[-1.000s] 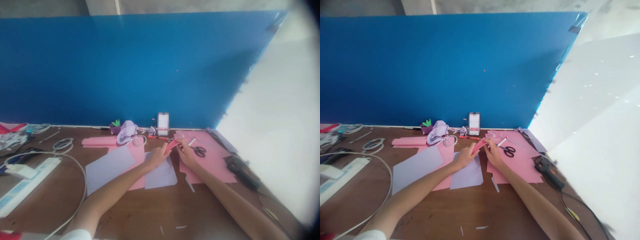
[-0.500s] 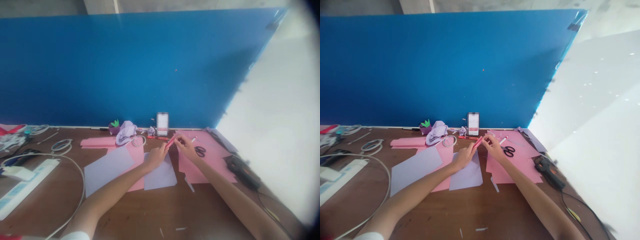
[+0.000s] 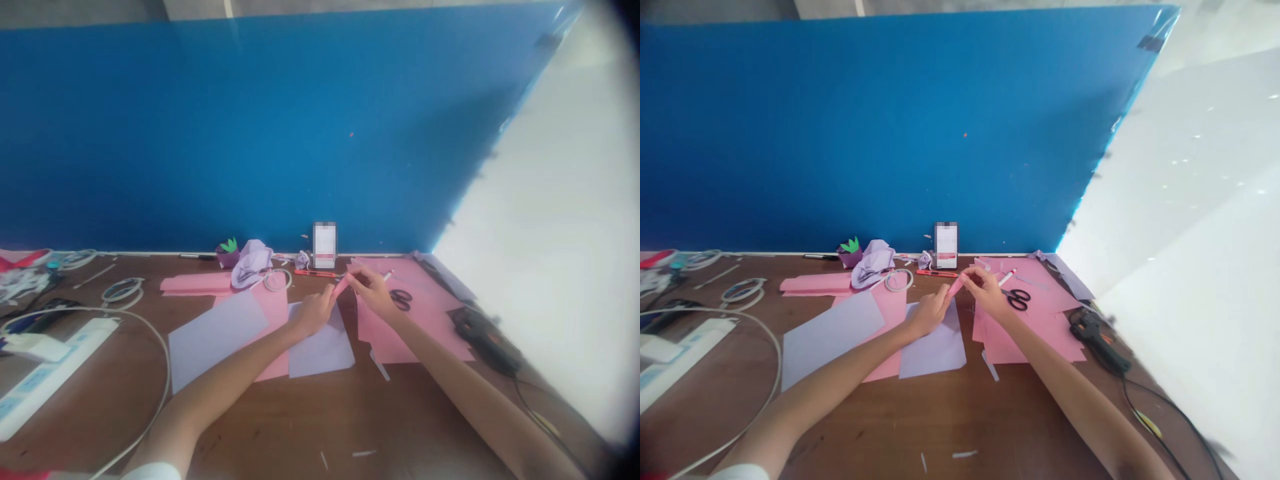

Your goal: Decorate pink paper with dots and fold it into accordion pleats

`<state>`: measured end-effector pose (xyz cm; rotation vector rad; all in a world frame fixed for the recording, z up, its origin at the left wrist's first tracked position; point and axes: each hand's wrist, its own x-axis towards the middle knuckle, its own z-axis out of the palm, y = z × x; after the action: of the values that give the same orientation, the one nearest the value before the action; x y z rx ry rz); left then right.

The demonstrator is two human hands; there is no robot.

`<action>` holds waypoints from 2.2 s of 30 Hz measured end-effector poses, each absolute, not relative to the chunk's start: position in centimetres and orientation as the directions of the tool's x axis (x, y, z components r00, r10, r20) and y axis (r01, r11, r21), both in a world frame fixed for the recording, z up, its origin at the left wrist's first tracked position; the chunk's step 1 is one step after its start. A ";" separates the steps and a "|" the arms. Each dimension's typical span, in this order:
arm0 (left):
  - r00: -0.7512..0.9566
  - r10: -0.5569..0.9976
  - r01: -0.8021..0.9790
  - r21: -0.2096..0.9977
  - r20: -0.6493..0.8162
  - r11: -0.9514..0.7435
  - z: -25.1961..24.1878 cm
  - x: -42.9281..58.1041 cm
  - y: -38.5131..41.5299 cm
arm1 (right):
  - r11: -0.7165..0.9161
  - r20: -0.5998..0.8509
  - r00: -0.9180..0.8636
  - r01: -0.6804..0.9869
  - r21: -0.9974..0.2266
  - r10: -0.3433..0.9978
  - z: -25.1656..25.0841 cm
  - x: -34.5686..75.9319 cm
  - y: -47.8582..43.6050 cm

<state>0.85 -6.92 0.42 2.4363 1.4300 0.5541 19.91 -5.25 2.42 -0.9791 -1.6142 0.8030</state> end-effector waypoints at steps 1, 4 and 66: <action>0.439 0.877 0.769 0.425 0.193 -0.478 0.4 0.8 -6.9 | 0.439 0.420 -0.129 0.198 -0.877 0.898 2.5 19.8 -5.4; 0.448 0.870 0.704 0.518 0.208 -0.486 0.3 0.8 -6.9 | 0.442 0.427 -0.118 0.197 -0.875 0.897 3.0 19.5 -5.7; 0.510 0.827 0.546 0.655 0.235 -0.523 0.4 0.5 -6.3 | 0.238 0.213 -0.215 0.098 -0.966 0.953 1.7 19.3 -5.4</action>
<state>0.46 -6.29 0.40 2.2469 1.1210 0.7348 19.30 -5.44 1.70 -1.0195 -1.5496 1.1191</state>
